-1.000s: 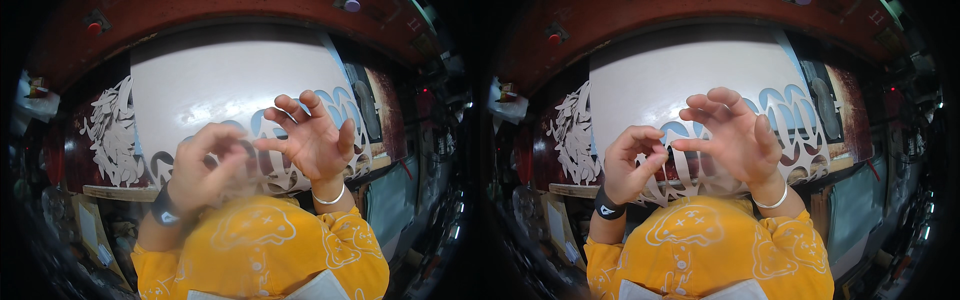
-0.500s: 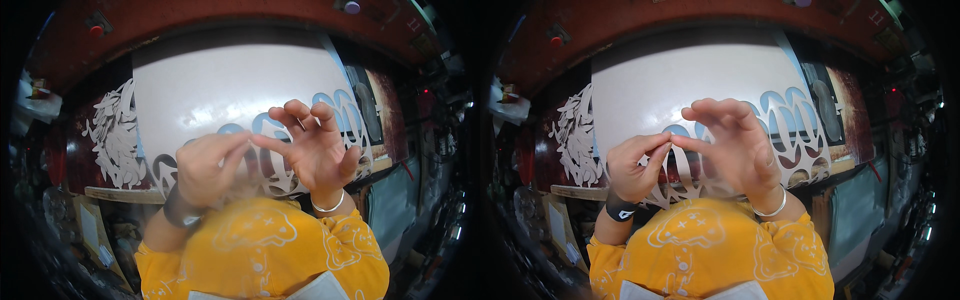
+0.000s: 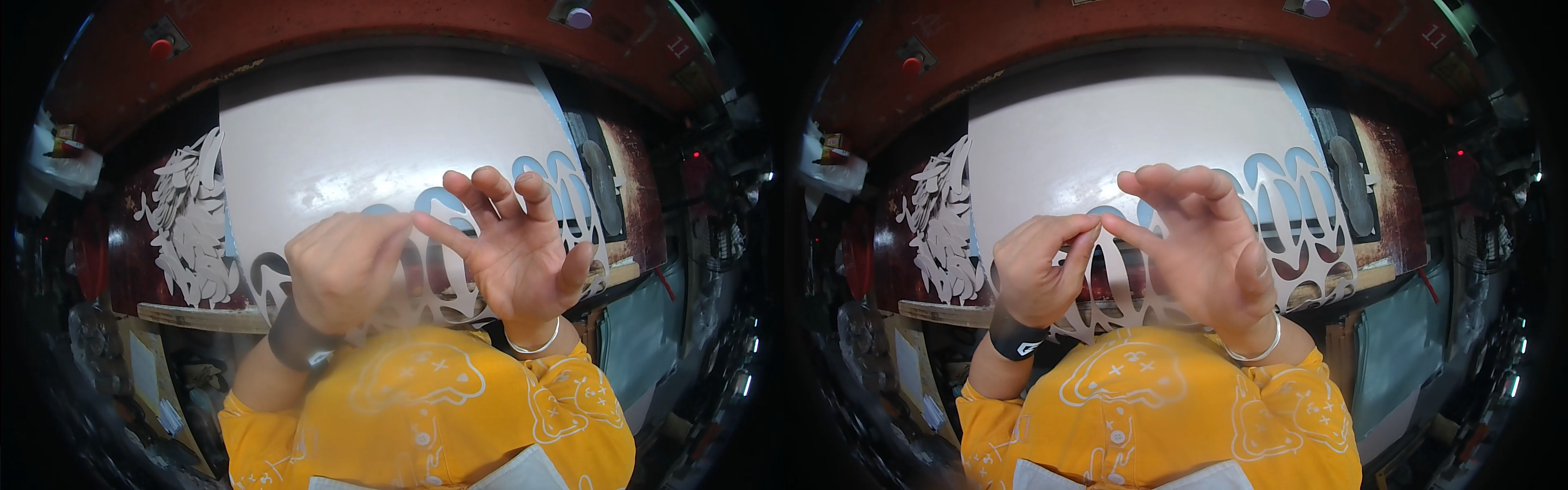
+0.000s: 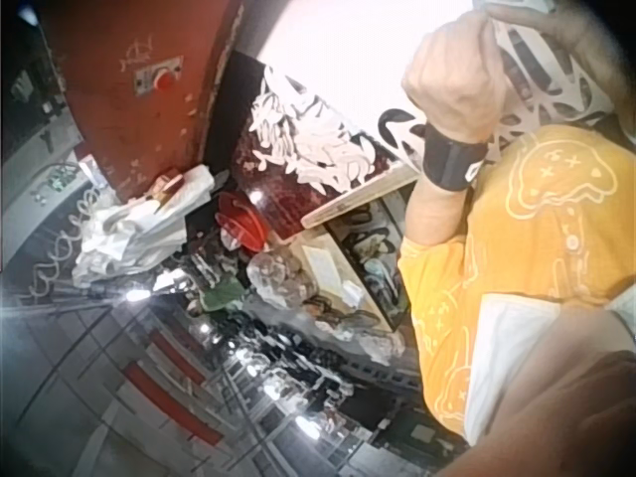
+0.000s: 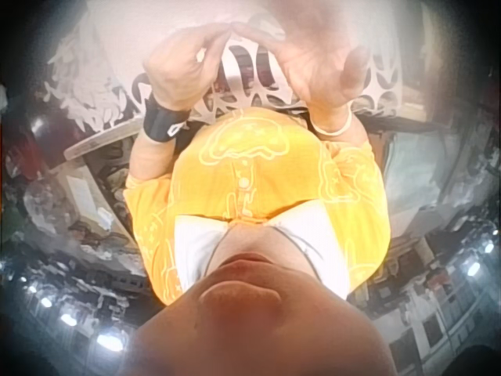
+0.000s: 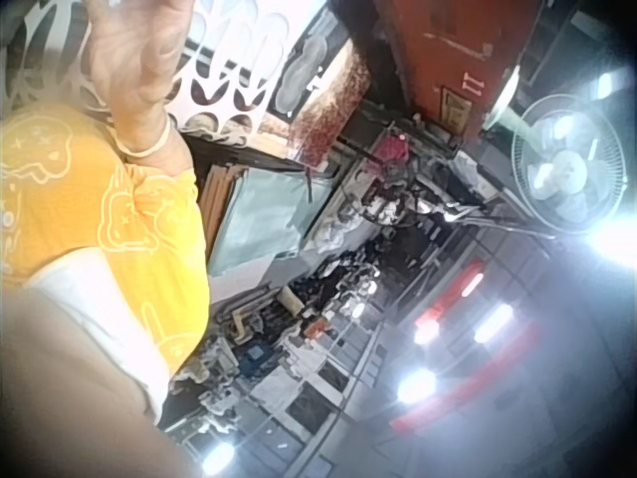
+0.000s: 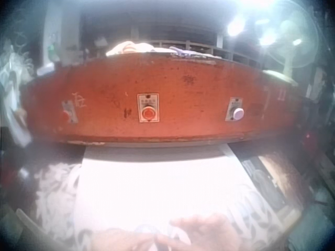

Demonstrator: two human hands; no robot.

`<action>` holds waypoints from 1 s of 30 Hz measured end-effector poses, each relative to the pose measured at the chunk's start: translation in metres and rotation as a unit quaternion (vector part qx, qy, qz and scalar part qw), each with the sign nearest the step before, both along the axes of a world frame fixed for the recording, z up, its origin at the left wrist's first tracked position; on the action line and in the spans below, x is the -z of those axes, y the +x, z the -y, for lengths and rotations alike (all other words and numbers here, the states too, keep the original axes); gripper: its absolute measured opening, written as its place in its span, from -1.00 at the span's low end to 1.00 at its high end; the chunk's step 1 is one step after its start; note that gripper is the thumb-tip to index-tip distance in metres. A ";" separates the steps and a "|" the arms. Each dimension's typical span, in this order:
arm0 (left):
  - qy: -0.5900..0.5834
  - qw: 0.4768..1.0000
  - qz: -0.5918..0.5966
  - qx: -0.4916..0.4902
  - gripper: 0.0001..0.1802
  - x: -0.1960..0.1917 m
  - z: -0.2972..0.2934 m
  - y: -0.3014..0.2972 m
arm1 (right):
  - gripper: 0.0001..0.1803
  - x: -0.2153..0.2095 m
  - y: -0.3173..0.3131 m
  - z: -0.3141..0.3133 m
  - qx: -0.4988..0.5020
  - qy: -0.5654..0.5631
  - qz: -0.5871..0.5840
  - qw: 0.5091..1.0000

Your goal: The person places a white sheet with pre-cut shapes onto a red machine, rubs the surface with a gray tool, and then peels away the excess material to reveal the cut shapes. The person repeats this process for multiple sections of the sheet.

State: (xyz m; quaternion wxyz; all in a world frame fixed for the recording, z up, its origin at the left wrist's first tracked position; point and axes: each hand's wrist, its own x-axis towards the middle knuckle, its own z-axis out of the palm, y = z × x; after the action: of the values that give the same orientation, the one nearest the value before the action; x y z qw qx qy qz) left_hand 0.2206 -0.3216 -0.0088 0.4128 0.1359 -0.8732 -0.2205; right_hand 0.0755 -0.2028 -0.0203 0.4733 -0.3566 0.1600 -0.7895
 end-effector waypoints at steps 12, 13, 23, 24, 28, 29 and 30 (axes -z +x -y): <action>-0.070 0.997 -0.009 -0.022 -0.83 0.003 0.004 -0.007 | -0.32 0.001 0.004 0.000 0.015 0.020 0.057 0.998; -0.070 0.997 -0.010 -0.025 -0.82 0.003 0.004 -0.007 | -0.33 0.001 0.004 0.000 0.011 0.022 0.075 0.997; -0.095 0.994 -0.052 0.011 -0.81 0.003 0.001 0.002 | -0.43 -0.001 0.004 0.006 -0.016 -0.006 0.168 0.986; -0.092 0.994 -0.047 0.029 -0.81 0.002 -0.003 0.003 | -0.45 -0.002 0.002 0.007 0.021 0.006 0.179 0.984; -0.034 0.993 -0.072 0.086 -0.79 0.002 -0.009 0.002 | -0.49 -0.006 -0.005 0.007 0.005 0.026 0.210 0.977; -0.028 0.994 -0.062 0.091 -0.79 0.003 -0.009 0.002 | -0.50 -0.006 -0.005 0.007 -0.001 0.030 0.223 0.974; -0.023 0.994 -0.051 0.095 -0.80 0.005 -0.009 0.002 | -0.50 -0.006 -0.005 0.008 -0.014 0.029 0.232 0.972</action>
State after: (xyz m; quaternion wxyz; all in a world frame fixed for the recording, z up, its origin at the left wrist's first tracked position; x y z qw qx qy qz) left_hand 0.2230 -0.3130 -0.0138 0.4374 0.0316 -0.8646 -0.2453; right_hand 0.0702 -0.2104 -0.0146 0.5187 -0.1523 0.0636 -0.8389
